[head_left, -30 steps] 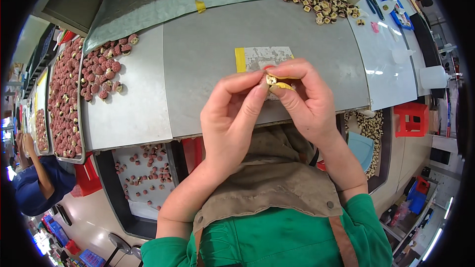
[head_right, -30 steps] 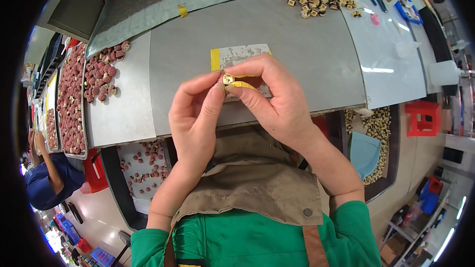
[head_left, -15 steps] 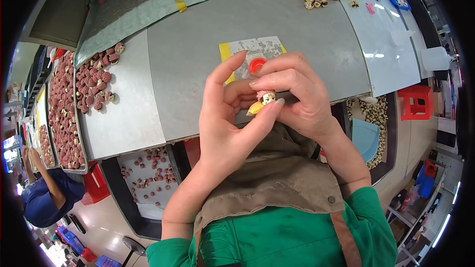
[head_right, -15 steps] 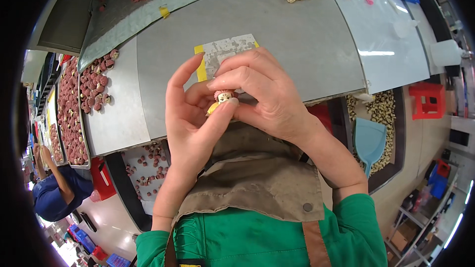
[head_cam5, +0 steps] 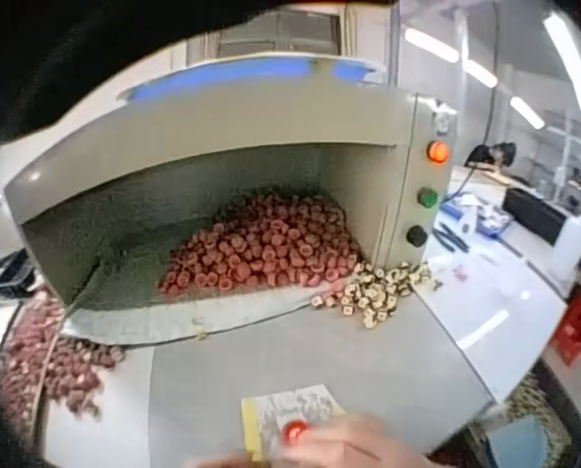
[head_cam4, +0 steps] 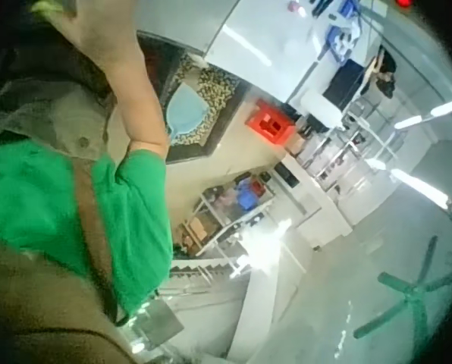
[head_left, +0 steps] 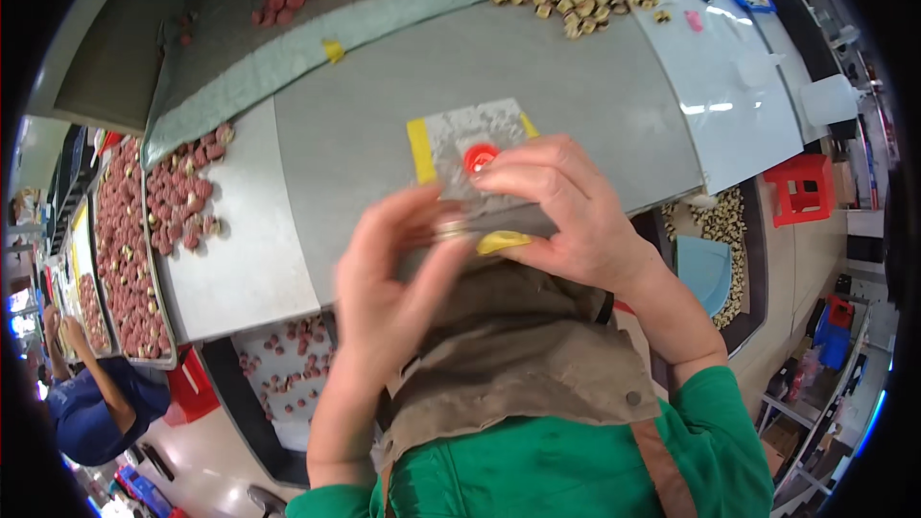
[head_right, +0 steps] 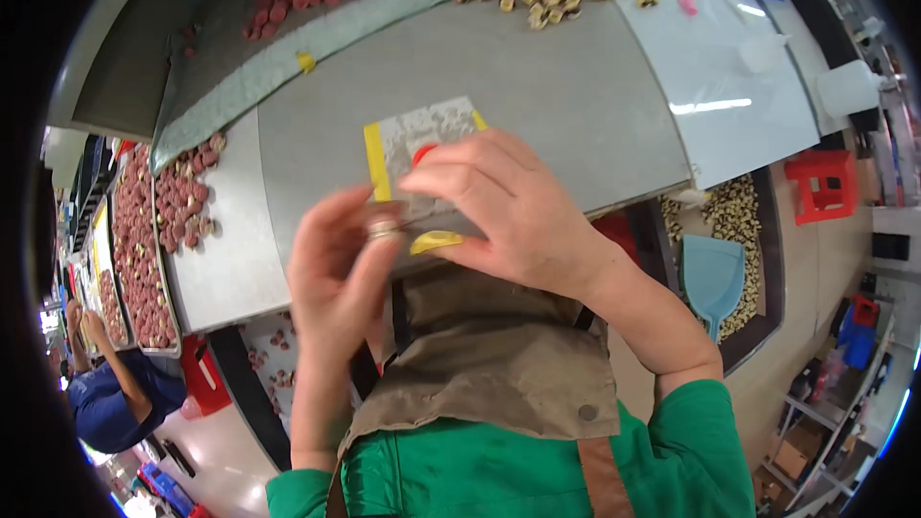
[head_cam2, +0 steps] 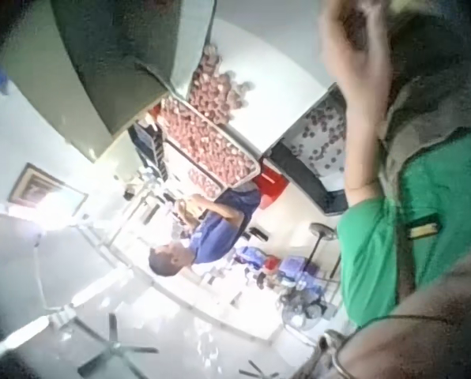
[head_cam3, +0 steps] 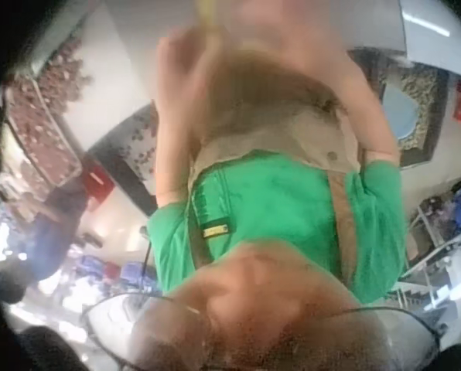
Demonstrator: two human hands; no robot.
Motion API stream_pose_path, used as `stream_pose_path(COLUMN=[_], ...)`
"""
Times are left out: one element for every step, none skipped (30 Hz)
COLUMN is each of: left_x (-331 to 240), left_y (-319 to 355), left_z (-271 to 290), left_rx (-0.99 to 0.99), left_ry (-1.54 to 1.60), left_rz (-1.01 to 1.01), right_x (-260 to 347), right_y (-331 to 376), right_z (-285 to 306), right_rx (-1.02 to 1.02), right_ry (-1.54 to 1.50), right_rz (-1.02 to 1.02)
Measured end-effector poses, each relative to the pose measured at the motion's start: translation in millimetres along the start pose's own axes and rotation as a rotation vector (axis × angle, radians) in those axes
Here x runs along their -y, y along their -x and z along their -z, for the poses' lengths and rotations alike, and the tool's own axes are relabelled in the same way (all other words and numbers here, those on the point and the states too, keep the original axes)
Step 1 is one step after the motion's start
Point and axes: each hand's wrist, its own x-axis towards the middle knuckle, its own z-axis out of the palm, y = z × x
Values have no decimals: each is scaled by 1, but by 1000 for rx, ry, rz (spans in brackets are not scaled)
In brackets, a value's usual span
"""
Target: The person assembles figurines by dispensing glue from a bottle into a small cap, taking head and hair components, coating them with glue, and joining them together by hand.
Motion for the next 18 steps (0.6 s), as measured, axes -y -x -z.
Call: stream_pose_path(left_x=[3,-3,1,5,8,8,6,2,-3,-6,-9,-13,-14,-13,-14,-16,-14,-11], left_y=[-3,-9,-17,-22,-28,-34,-39,-43,-47,-52,-58,-67,-80,-94,-110,-127,-145,-163], left_z=[19,38,61,86,108,128,149,158,155,154,151,140,130,121,108,97,90,84], left_rx=[-61,-103,-160,-224,-340,-452,-463,-473,-515,-503,-487,-430,-370,-315,-272,-233,-219,-205], left_ry=[-251,-608,-801,-998,-1126,-1246,-1369,-1488,-1488,-1517,-1547,-1453,-1387,-1324,-1270,-1219,-1182,-1141], left_rz=[-46,-115,-198,-274,-280,-287,-306,-327,-338,-429,-519,-527,-544,-554,-615,-672,-684,-695], right_x=[-7,-19,-30,-40,-50,-59,-70,-79,-87,-94,-101,-107,-113,-116,-117,-117,-117,-115], right_y=[-1,0,0,-2,-7,-12,-17,-22,-30,-38,-44,-50,-57,-63,-67,-70,-74,-77], right_z=[10,23,36,49,60,70,77,82,83,81,80,79,76,70,66,64,62,62], right_rx=[14,15,17,26,34,26,24,22,11,18,24,20,38,57,54,63,76,80], right_ry=[-12,65,135,177,217,221,242,267,266,317,366,357,461,561,553,617,680,673], right_rz=[-46,-74,-100,-147,-194,-191,-215,-239,-235,-230,-226,-220,-177,-131,-121,-123,-121,-104])
